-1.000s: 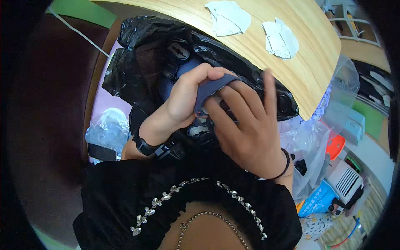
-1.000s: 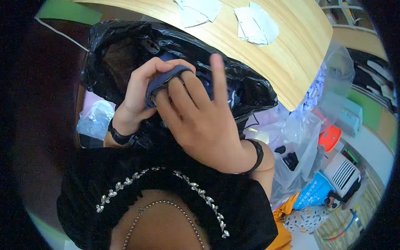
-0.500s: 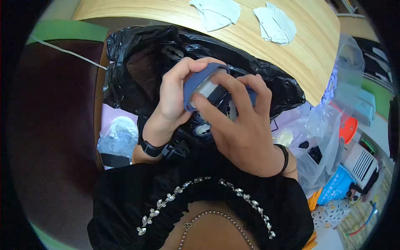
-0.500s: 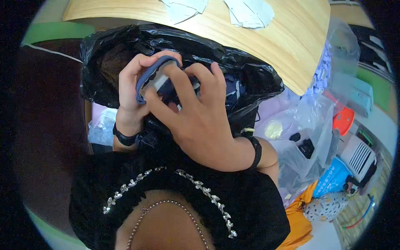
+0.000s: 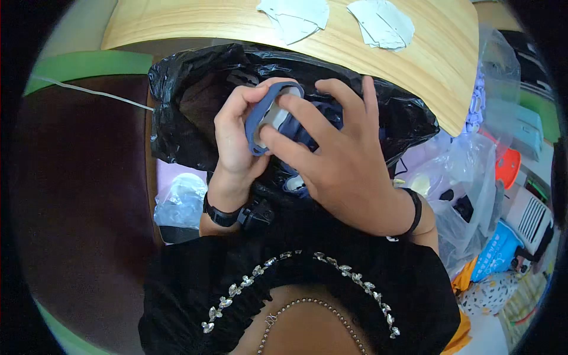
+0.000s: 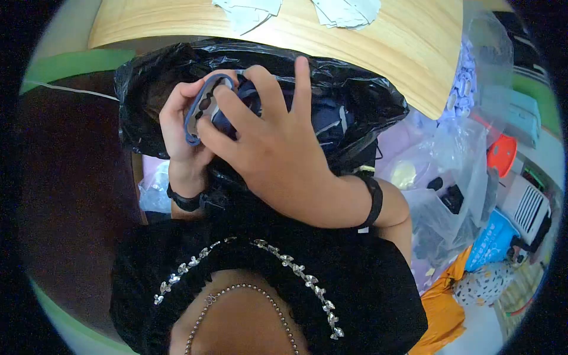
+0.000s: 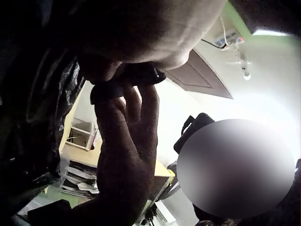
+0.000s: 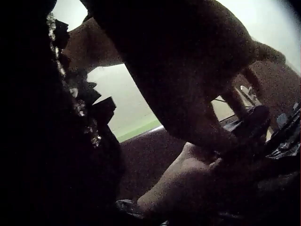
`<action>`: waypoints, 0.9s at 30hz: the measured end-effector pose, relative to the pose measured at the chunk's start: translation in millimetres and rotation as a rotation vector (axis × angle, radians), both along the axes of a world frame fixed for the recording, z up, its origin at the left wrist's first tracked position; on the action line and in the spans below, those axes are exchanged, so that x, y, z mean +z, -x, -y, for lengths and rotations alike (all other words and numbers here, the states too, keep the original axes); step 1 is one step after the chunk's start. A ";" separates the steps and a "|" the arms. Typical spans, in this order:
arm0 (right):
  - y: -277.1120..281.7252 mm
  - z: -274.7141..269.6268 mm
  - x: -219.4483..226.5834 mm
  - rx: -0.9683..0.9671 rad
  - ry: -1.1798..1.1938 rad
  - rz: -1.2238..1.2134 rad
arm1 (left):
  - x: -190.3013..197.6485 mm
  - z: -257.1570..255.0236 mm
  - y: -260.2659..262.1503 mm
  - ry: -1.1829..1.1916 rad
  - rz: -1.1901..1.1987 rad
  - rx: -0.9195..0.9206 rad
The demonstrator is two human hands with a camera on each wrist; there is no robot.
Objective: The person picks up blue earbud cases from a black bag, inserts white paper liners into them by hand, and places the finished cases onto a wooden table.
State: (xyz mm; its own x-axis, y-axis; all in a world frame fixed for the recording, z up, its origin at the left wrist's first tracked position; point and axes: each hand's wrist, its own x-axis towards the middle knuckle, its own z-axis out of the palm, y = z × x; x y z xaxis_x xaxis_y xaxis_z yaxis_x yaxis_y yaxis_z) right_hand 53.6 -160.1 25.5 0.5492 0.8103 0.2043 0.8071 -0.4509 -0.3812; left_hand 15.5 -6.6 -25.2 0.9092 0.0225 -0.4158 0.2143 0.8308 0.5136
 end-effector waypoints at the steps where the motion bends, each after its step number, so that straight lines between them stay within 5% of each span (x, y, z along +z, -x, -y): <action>1: 5.6 -1.7 -3.2 -0.034 0.008 0.037 | 0.8 1.8 0.1 -0.028 -0.005 0.006; 5: 13.7 -6.1 -6.1 -0.091 0.055 0.071 | -3.3 -2.5 1.2 0.052 0.065 -0.040; 20: 10.0 -1.9 -17.5 0.183 -0.224 -0.164 | 1.1 -7.3 24.9 -0.043 0.001 -0.032; 27: 24.8 -6.2 -8.7 0.102 -0.067 -0.188 | 2.1 -14.1 30.6 -0.083 0.005 -0.055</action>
